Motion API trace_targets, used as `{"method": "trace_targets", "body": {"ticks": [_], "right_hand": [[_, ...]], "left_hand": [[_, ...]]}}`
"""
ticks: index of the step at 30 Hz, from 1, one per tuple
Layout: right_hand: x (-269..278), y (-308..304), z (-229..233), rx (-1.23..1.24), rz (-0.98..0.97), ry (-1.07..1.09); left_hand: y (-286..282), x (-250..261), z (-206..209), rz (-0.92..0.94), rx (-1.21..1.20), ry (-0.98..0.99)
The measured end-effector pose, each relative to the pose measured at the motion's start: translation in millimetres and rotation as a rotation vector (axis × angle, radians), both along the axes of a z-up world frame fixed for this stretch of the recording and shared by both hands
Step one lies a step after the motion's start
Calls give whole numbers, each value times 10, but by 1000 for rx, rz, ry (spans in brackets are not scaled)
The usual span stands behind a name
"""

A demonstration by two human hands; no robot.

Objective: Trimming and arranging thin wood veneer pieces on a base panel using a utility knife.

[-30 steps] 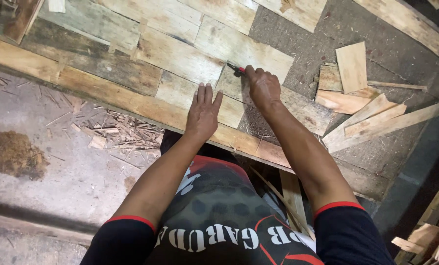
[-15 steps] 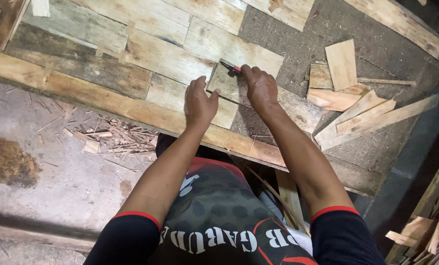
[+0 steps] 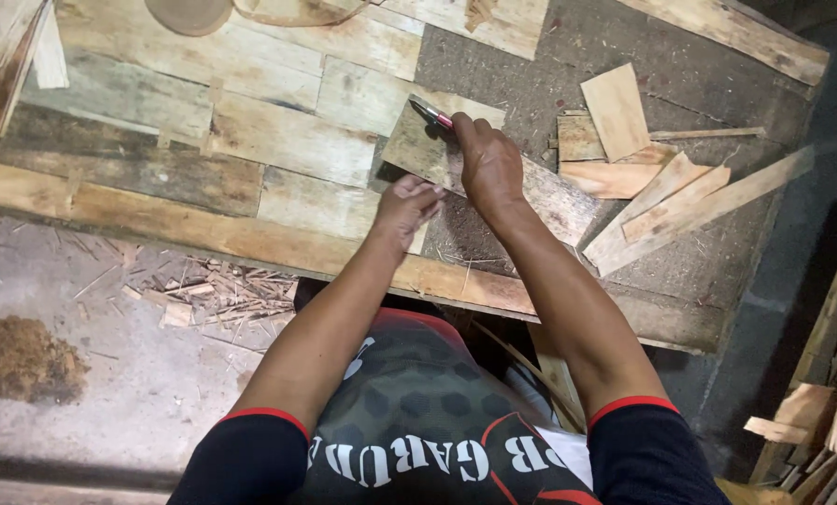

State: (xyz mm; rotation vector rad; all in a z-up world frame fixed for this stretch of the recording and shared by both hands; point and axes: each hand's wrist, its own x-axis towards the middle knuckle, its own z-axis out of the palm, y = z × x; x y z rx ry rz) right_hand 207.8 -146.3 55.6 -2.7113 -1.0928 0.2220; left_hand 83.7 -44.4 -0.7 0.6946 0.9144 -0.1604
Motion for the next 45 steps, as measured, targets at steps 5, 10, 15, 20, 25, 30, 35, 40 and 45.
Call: {"method": "trace_targets", "body": {"ticks": [5, 10, 15, 20, 25, 30, 35, 40, 45], "right_hand": [[73, -81, 187, 141, -3, -158], [238, -69, 686, 112, -138, -106], [339, -210, 1127, 324, -181, -184], [480, -392, 899, 426, -258, -125], [640, -483, 396, 421, -415, -25], [799, -509, -77, 412, -512, 69], [1016, -493, -250, 335, -581, 114], [1194, -505, -462, 314, -628, 151], [1247, -541, -805, 337, -604, 154]], "left_hand": [[-229, 246, -204, 41, -35, -161], [-132, 530, 57, -50, 144, -262], [36, 881, 511, -269, 395, -289], [11, 1220, 40, -224, 583, -471], [-45, 1479, -52, -346, 613, -218], [-141, 1716, -638, -300, 781, -326], [-178, 1964, -819, -345, 927, -300], [-240, 2129, -932, -353, 1024, -269], [-254, 2029, -579, -308, 1058, -291]]}}
